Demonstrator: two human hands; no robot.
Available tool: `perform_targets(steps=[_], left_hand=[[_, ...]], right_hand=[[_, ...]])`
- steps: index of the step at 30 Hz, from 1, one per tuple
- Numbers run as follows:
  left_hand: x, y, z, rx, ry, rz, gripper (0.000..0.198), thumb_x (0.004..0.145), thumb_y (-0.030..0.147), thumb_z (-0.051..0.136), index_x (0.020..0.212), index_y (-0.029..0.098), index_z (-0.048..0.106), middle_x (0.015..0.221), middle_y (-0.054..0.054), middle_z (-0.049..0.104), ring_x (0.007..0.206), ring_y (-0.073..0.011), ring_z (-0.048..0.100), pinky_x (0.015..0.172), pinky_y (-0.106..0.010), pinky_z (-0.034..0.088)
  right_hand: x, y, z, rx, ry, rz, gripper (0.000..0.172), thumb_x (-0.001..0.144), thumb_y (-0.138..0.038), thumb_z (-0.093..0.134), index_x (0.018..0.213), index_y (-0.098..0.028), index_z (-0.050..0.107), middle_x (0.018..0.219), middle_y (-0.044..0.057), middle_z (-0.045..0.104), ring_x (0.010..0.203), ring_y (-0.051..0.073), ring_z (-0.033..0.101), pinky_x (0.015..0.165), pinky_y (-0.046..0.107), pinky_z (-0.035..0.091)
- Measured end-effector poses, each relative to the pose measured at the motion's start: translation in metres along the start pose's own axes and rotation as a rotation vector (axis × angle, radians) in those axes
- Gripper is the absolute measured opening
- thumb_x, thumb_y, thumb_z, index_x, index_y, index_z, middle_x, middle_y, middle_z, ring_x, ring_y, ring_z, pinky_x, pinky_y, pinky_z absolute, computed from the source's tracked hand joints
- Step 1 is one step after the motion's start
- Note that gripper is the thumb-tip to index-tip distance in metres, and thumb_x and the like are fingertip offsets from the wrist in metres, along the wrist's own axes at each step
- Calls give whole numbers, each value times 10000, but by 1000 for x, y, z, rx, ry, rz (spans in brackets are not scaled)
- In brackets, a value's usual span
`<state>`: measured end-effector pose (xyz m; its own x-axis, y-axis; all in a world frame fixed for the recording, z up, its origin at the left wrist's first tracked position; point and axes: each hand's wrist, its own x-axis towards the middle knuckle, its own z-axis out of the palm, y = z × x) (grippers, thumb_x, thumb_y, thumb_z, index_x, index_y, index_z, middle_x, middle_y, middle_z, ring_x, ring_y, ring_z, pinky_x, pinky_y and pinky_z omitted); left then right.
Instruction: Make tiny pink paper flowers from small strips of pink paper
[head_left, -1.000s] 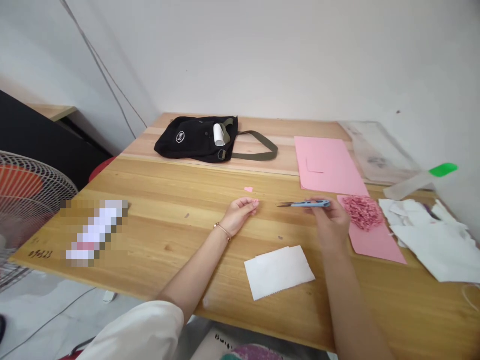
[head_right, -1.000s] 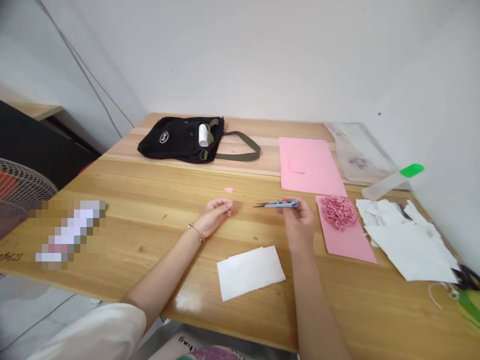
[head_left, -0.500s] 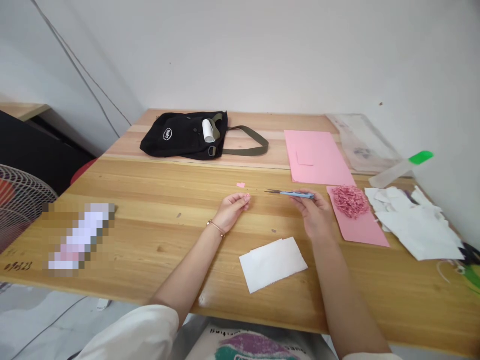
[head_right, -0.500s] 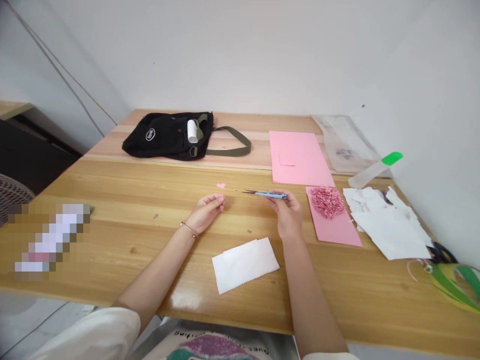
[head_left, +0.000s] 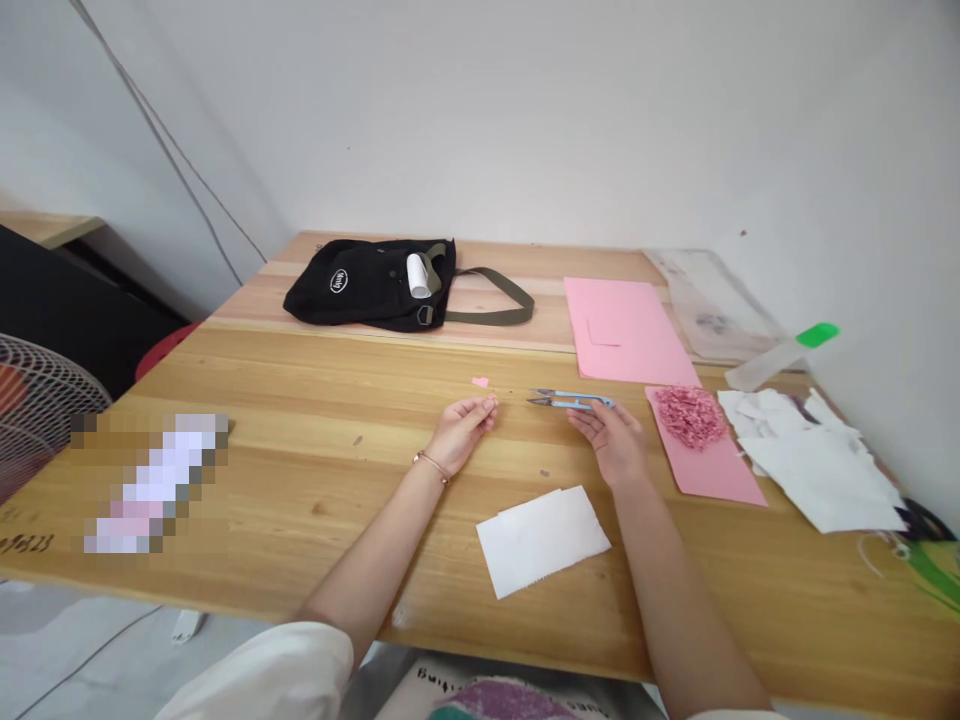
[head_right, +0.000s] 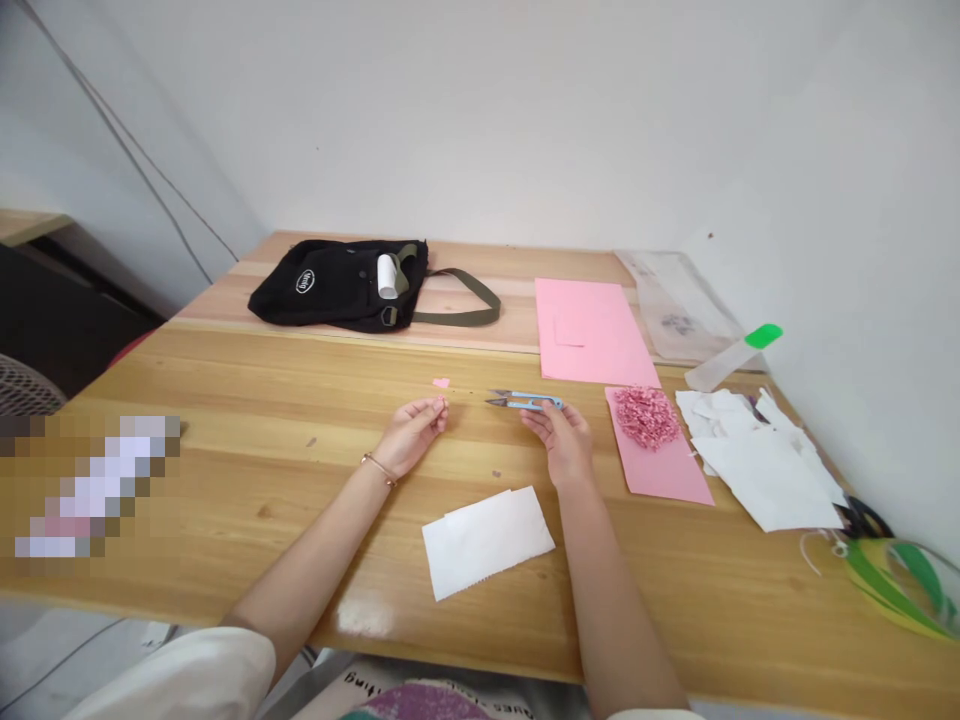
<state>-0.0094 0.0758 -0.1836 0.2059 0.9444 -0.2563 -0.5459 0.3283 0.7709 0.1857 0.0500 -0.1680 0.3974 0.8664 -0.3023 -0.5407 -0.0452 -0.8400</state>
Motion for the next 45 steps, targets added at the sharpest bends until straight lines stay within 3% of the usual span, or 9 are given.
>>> perform_targets(steps=[6, 17, 25, 34, 40, 45], left_hand=[[-1, 2, 2, -29, 13, -16, 255, 477, 281, 776, 602, 101, 647, 573, 4, 575, 508, -29, 461, 513, -167, 338], [1, 2, 0, -59, 6, -39, 234, 497, 264, 771, 627, 102, 663, 618, -15, 599, 559, -39, 491, 533, -165, 356], [1, 1, -1, -65, -2, -36, 205, 517, 238, 763, 638, 104, 665, 637, -16, 608, 556, -38, 492, 535, -169, 363], [1, 1, -2, -69, -4, -30, 197, 524, 242, 758, 626, 108, 655, 617, -11, 597, 553, -39, 491, 532, -164, 363], [2, 0, -3, -50, -16, -25, 172, 549, 223, 742, 644, 110, 655, 598, -2, 587, 521, -35, 467, 531, -180, 350], [-1, 2, -1, -14, -23, -18, 172, 543, 230, 742, 637, 115, 656, 582, 6, 572, 512, -37, 444, 532, -198, 329]], right_hand=[[2, 11, 1, -61, -98, -56, 225, 504, -262, 769, 653, -161, 633, 713, -14, 690, 638, 119, 663, 650, 194, 549], [4, 20, 4, -217, -126, -109, 231, 568, -330, 729, 712, -171, 644, 749, -1, 673, 669, 134, 660, 678, 254, 547], [6, 23, 2, -186, -106, -102, 200, 573, -285, 722, 725, -179, 645, 798, 5, 676, 704, 143, 661, 709, 272, 541], [4, 19, 5, -171, -107, -80, 220, 524, -290, 744, 689, -180, 650, 740, -8, 669, 653, 133, 654, 675, 260, 543], [4, 20, 2, -219, -127, -104, 175, 578, -262, 709, 729, -194, 655, 786, -5, 667, 688, 119, 637, 771, 301, 515], [6, 23, 1, -248, -117, -133, 155, 587, -234, 689, 735, -203, 658, 724, -20, 663, 645, 106, 615, 738, 297, 505]])
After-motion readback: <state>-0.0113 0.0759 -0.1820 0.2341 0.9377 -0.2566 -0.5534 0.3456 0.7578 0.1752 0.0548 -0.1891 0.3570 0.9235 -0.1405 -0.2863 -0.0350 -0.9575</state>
